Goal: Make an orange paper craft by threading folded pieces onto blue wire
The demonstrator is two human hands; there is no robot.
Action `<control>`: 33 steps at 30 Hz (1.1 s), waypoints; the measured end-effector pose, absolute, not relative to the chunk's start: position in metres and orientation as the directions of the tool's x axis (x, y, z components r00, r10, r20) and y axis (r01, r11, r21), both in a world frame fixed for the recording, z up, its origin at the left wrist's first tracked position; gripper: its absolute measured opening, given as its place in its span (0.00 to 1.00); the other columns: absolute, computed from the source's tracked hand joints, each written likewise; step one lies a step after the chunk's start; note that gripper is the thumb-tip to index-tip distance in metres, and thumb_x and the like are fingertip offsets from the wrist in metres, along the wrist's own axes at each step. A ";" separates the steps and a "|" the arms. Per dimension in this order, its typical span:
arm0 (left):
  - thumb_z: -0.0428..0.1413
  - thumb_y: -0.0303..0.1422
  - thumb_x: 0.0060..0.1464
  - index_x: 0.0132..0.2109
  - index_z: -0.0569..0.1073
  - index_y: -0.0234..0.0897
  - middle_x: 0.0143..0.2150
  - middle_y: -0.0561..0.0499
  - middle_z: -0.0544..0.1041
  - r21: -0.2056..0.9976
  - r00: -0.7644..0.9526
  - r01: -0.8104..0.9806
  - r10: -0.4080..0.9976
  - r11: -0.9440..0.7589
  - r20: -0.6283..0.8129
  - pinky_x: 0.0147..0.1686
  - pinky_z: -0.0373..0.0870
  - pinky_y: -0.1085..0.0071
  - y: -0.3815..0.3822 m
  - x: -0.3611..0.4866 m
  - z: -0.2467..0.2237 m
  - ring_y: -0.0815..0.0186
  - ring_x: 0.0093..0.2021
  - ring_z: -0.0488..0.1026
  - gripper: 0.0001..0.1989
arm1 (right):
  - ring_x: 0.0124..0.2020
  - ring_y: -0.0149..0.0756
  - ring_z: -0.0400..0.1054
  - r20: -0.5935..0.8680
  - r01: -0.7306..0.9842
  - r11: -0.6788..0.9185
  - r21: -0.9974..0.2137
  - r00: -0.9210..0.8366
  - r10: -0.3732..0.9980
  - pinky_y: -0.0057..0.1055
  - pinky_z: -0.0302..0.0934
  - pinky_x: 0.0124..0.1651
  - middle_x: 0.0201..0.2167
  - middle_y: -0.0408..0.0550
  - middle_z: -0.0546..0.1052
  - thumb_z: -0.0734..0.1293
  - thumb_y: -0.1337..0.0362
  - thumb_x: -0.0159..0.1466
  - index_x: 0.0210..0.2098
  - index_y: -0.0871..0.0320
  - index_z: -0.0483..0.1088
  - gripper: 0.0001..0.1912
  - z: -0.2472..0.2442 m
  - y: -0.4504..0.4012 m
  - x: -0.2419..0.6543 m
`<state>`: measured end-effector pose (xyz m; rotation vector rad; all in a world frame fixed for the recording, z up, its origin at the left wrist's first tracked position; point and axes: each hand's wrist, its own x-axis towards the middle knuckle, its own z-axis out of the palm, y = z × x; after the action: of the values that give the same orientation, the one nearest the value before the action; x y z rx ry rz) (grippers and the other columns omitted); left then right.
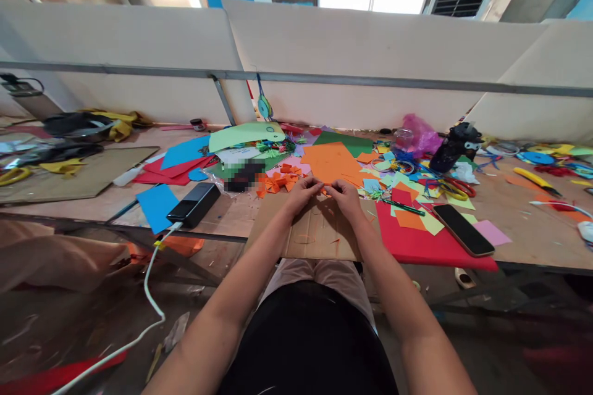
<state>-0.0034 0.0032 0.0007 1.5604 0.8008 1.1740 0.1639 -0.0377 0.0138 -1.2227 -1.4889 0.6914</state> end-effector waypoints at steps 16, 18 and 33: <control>0.71 0.49 0.38 0.37 0.72 0.34 0.33 0.53 0.76 0.975 0.385 -0.194 0.906 -0.108 0.177 0.36 0.70 0.70 0.002 -0.003 0.001 0.68 0.32 0.74 0.27 | 0.31 0.38 0.66 0.368 0.283 0.336 -0.898 0.070 0.927 0.33 0.61 0.35 0.28 0.45 0.73 0.69 0.49 0.57 0.28 0.54 0.69 0.15 0.007 -0.035 0.164; 0.71 0.48 0.38 0.37 0.72 0.34 0.33 0.51 0.77 0.979 0.423 -0.187 0.894 -0.076 0.150 0.37 0.71 0.69 0.002 -0.003 0.002 0.67 0.33 0.75 0.27 | 0.31 0.37 0.65 0.385 0.316 0.344 -0.884 0.078 0.919 0.33 0.60 0.35 0.27 0.44 0.73 0.69 0.50 0.57 0.27 0.54 0.69 0.15 0.007 -0.035 0.165; 0.65 0.46 0.48 0.36 0.75 0.36 0.33 0.51 0.76 0.983 0.366 -0.101 0.913 -0.154 0.180 0.34 0.64 0.72 -0.001 -0.003 0.005 0.68 0.33 0.71 0.18 | 0.30 0.36 0.63 0.463 0.456 0.385 -0.803 0.068 0.884 0.32 0.56 0.35 0.26 0.43 0.72 0.66 0.51 0.60 0.26 0.55 0.67 0.15 0.011 -0.038 0.164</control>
<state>-0.0027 -0.0006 0.0051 1.4364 0.7864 1.0700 0.1645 -0.0383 0.0108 -1.2351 -1.5606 0.4949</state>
